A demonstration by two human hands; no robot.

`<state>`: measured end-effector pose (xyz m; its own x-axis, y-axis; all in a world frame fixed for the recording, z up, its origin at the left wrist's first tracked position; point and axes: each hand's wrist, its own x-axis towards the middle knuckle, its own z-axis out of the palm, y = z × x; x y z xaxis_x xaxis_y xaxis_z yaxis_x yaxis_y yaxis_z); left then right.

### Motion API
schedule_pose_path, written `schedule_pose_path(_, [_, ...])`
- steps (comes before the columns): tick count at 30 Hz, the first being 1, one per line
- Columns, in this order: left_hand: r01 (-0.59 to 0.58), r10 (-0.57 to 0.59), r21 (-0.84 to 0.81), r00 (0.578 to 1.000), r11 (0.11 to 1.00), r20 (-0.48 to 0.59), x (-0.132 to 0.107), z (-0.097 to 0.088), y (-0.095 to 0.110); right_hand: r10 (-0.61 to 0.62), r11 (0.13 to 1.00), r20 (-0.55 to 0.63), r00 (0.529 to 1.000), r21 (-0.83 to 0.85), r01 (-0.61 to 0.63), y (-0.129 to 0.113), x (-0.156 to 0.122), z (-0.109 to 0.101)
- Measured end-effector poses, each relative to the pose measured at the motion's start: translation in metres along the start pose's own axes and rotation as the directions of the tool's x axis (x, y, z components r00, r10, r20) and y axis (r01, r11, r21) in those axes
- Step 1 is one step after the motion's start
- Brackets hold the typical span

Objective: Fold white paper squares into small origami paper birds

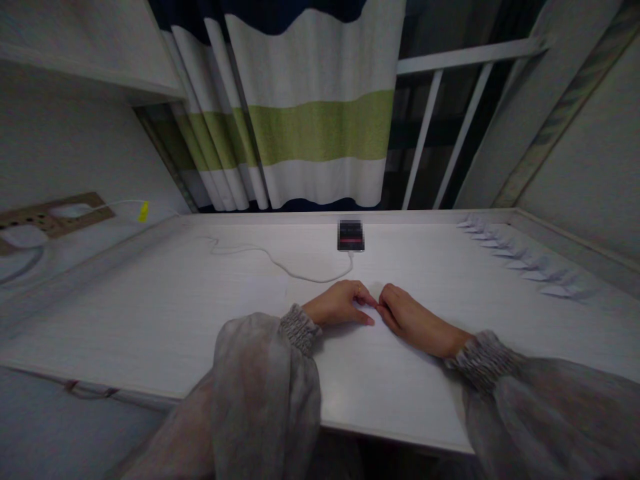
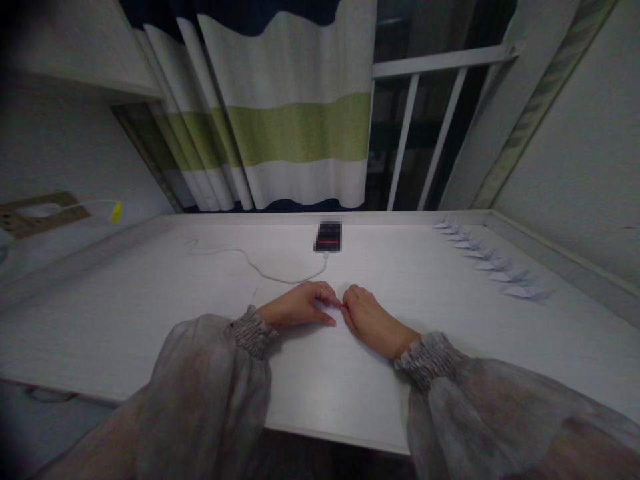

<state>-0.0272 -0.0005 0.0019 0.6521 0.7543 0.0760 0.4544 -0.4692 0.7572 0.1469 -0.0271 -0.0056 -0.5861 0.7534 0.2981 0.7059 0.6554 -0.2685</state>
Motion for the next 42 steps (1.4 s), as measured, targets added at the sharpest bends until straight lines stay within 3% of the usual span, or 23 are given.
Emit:
schedule_pose_path(8, [0.009,-0.009,0.000,1.000,1.000,0.025,-0.0005,-0.0024,0.0049,0.013,1.000,-0.001,1.000,0.010,-0.013,-0.0009,0.0000,-0.0006])
schedule_pose_path(22, [0.069,-0.074,-0.103,0.996,0.992,-0.047,0.0007,0.0042,0.0012,0.036,0.999,0.011,0.999,-0.034,-0.036,-0.0034,0.0001,-0.0005])
schedule_pose_path(29, [0.035,-0.038,-0.089,0.999,0.995,-0.033,0.0002,0.0034,0.0007,0.016,1.000,0.000,1.000,-0.020,-0.016,-0.0019,-0.0004,0.0004])
schedule_pose_path(42, [-0.012,0.012,0.000,1.000,1.000,-0.028,-0.0003,0.0019,-0.0025,0.085,0.996,0.015,0.996,0.018,-0.085,-0.0046,0.0007,-0.0015])
